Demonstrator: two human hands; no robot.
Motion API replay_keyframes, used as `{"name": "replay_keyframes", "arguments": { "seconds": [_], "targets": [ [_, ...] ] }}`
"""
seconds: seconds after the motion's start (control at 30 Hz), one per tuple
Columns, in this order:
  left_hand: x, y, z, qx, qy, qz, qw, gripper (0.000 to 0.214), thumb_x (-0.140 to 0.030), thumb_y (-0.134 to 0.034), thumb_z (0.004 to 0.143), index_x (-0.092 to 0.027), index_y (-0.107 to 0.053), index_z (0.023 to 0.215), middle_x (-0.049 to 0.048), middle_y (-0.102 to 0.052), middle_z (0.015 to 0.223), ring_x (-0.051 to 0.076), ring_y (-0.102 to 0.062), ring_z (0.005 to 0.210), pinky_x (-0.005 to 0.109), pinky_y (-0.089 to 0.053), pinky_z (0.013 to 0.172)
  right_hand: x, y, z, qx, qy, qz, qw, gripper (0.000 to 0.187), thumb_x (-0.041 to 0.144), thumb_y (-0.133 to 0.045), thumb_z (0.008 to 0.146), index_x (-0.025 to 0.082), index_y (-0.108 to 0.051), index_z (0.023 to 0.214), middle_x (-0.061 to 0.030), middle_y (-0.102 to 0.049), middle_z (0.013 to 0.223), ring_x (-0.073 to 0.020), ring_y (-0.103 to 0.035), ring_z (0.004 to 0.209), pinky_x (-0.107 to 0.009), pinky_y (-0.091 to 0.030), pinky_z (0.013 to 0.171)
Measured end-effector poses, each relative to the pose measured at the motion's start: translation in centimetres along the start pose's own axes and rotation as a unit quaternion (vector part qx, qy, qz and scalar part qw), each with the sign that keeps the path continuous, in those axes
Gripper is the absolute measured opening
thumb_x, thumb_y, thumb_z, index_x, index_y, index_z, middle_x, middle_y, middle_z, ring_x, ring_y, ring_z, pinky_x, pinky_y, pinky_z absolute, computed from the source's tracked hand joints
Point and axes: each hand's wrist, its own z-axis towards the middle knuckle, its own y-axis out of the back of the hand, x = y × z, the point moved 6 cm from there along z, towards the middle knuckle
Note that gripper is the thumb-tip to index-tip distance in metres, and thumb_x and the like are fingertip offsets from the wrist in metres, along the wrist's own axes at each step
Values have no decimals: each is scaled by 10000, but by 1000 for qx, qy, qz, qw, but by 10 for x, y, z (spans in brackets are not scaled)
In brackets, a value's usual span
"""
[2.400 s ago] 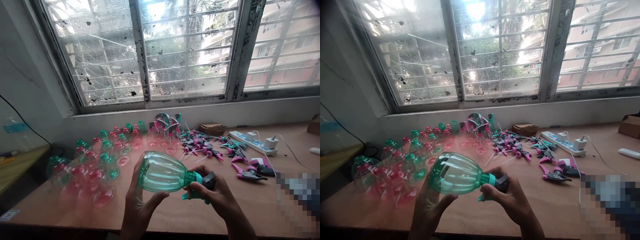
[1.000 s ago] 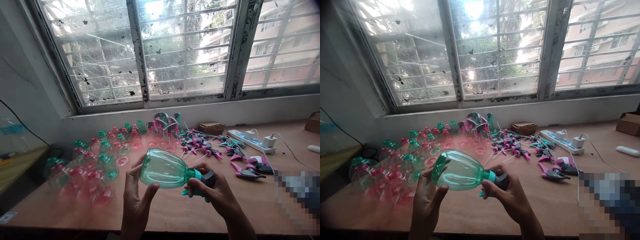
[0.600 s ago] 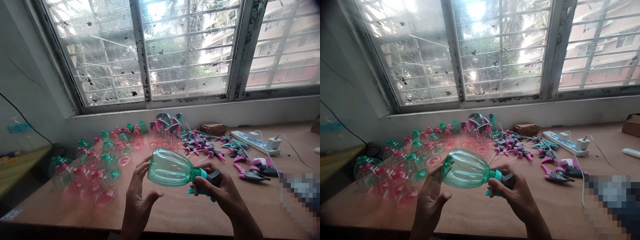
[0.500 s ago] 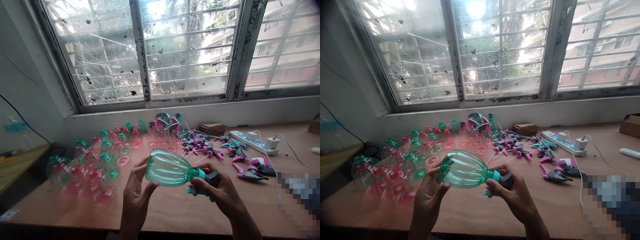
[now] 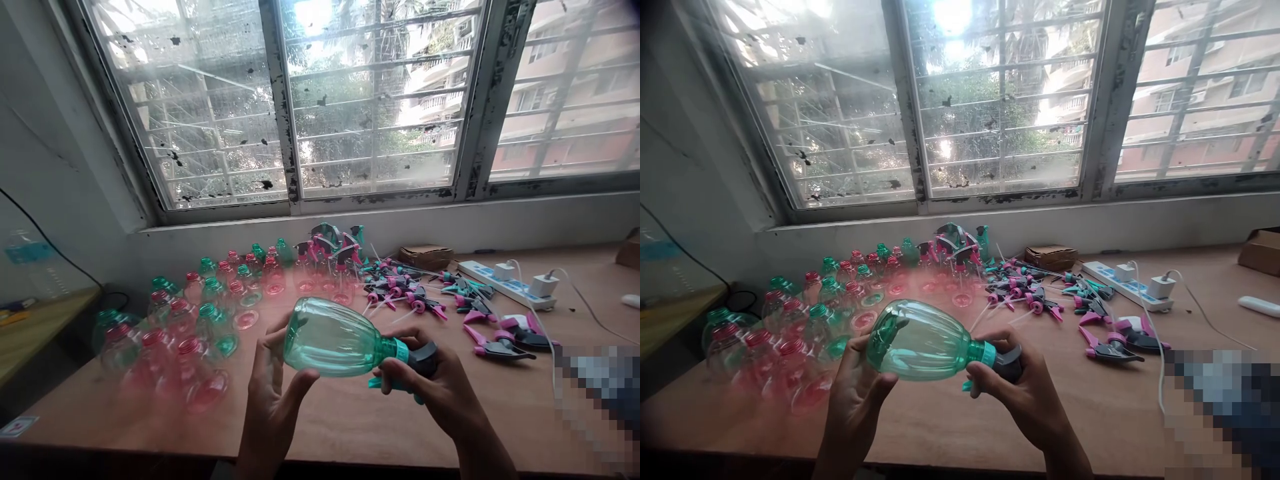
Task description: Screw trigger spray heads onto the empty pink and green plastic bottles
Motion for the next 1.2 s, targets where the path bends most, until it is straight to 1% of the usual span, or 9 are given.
{"name": "replay_keyframes", "arguments": {
  "seconds": [0.13,0.23,0.33,0.4,0.5,0.63,0.87,1.07,1.2],
  "targets": [
    [-7,0,3,39,-104,83,990,379,-340,-703,946,-332,-618,1314,72,-488,1588,326,-396,1515,535,-380,1213,0,5,3,-10,4,34,999,337,449,-857,817,215,-683,985,15,-729,584,-214,-739,548,-362,-672,645],
    [-10,1,4,50,-151,152,976,494,-310,-784,881,-373,-618,1342,53,-532,1551,333,-413,1502,542,-382,1211,2,8,4,-14,12,47,999,322,446,-839,837,216,-669,985,18,-728,569,-200,-715,507,-360,-672,622],
    [-6,2,4,28,-98,123,987,643,-542,-830,783,-311,-620,1345,103,-576,1493,391,-469,1448,568,-399,1183,3,7,2,-13,13,22,1000,317,409,-872,809,211,-680,966,8,-738,620,-192,-711,522,-357,-670,618],
    [-5,1,3,3,-67,96,993,624,-631,-761,809,-279,-639,1309,121,-577,1485,401,-477,1436,577,-396,1176,3,5,0,-11,13,-11,1000,330,405,-885,793,209,-690,973,3,-740,638,-204,-725,557,-354,-666,625],
    [-7,-2,1,-8,-65,81,995,490,-550,-683,917,-288,-635,1329,109,-575,1496,367,-480,1445,539,-403,1182,1,3,0,-1,5,-24,1000,352,436,-876,793,206,-687,981,2,-736,633,-204,-722,551,-358,-662,626],
    [-15,-5,1,15,-113,102,988,420,-361,-666,970,-371,-603,1385,46,-539,1552,309,-409,1507,497,-388,1209,-3,3,4,7,-18,14,1000,356,476,-848,814,208,-667,962,11,-725,574,-213,-731,533,-375,-665,646],
    [-10,-5,-1,11,-65,48,997,646,-594,-772,822,-293,-597,1366,111,-536,1545,379,-455,1463,530,-403,1192,-2,2,1,11,-4,24,1000,299,380,-893,795,216,-707,961,21,-741,645,-182,-723,560,-339,-665,655],
    [-15,-11,0,11,-81,26,996,423,-385,-718,934,-352,-621,1344,52,-495,1587,315,-403,1509,469,-427,1184,-3,5,4,-5,-11,58,998,314,418,-871,816,210,-688,963,6,-750,616,-202,-738,543,-331,-657,617],
    [-12,-12,0,31,-57,44,997,534,-382,-766,893,-352,-587,1395,67,-492,1586,330,-403,1508,479,-381,1215,0,6,5,-21,-2,56,998,300,421,-857,835,224,-673,967,13,-753,605,-189,-730,556,-307,-652,636]
  ]
}}
